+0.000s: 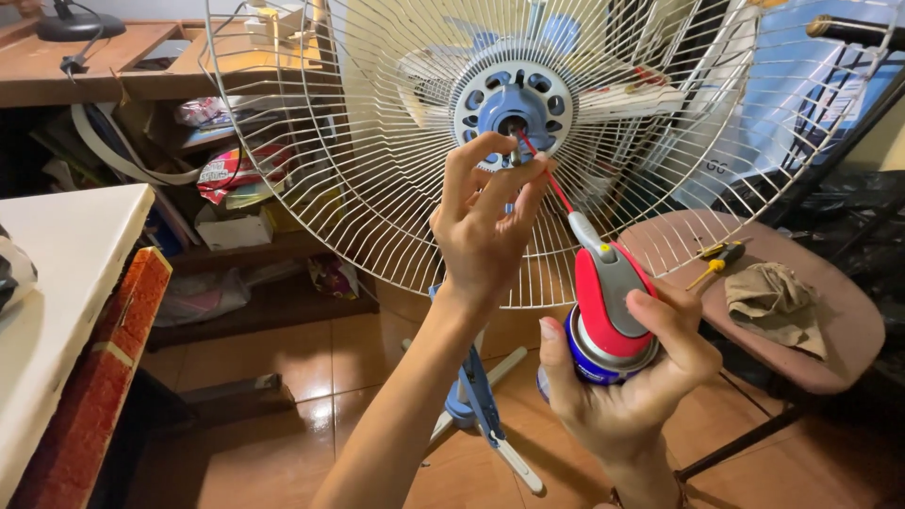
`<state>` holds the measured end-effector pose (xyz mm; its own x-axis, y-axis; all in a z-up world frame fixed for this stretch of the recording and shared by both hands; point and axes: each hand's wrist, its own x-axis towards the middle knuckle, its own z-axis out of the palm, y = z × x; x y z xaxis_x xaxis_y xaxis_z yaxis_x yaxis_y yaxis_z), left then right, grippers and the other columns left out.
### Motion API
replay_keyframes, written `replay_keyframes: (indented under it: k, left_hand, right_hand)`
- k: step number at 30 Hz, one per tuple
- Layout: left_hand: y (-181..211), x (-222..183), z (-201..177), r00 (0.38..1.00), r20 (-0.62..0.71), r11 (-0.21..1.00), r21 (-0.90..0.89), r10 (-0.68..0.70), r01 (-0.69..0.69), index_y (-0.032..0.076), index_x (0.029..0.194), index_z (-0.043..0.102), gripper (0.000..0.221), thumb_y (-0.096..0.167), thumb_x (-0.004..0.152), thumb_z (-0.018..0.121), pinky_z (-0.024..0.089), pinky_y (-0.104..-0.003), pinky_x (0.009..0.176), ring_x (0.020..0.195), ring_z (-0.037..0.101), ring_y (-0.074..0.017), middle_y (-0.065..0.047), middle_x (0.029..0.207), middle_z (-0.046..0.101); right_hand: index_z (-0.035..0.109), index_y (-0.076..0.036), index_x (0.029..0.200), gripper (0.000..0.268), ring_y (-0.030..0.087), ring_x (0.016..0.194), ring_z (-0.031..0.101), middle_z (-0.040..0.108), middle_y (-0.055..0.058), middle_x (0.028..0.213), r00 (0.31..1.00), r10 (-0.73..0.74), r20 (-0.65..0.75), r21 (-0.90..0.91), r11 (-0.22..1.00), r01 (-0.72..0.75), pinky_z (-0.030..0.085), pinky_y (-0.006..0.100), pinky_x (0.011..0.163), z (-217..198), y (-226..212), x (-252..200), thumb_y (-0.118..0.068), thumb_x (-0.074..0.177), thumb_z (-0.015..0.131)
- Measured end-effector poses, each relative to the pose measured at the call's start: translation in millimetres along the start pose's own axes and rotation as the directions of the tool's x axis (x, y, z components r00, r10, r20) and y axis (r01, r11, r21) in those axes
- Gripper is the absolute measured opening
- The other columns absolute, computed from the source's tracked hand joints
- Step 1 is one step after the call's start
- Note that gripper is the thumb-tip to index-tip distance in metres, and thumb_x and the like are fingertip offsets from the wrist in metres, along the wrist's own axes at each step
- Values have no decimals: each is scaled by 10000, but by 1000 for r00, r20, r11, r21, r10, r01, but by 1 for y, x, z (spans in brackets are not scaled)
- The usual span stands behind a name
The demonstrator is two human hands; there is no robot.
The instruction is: Applying lubricant to the shaft of an electric fan motor using a spray can with a precision straw.
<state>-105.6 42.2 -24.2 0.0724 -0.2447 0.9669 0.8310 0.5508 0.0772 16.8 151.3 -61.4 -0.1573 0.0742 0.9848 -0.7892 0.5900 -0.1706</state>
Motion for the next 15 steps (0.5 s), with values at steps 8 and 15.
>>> replay_keyframes:
  k: [8, 15]
  left_hand:
    - [-3, -5, 2, 999, 20, 999, 42, -34, 33, 155, 967, 755, 145, 38, 944, 838, 387, -219, 519, 611, 503, -112, -35, 1176, 586]
    - [-3, -3, 0, 998, 59, 999, -18, -27, 29, 151, 992, 752, 184, 8, 934, 852, 438, -195, 499, 604, 559, -111, -62, 1199, 571]
  right_hand:
    - [337, -44, 1294, 576, 318, 1049, 583, 466, 245, 1196, 999, 19, 37, -12, 1000, -19, 540, 349, 913, 2, 8, -4, -96, 906, 760]
    - [323, -42, 1284, 571, 432, 1173, 609, 463, 267, 1204, 1000, -26, 12, -27, 999, 26, 564, 441, 1012, 1, 10, -7, -94, 905, 747]
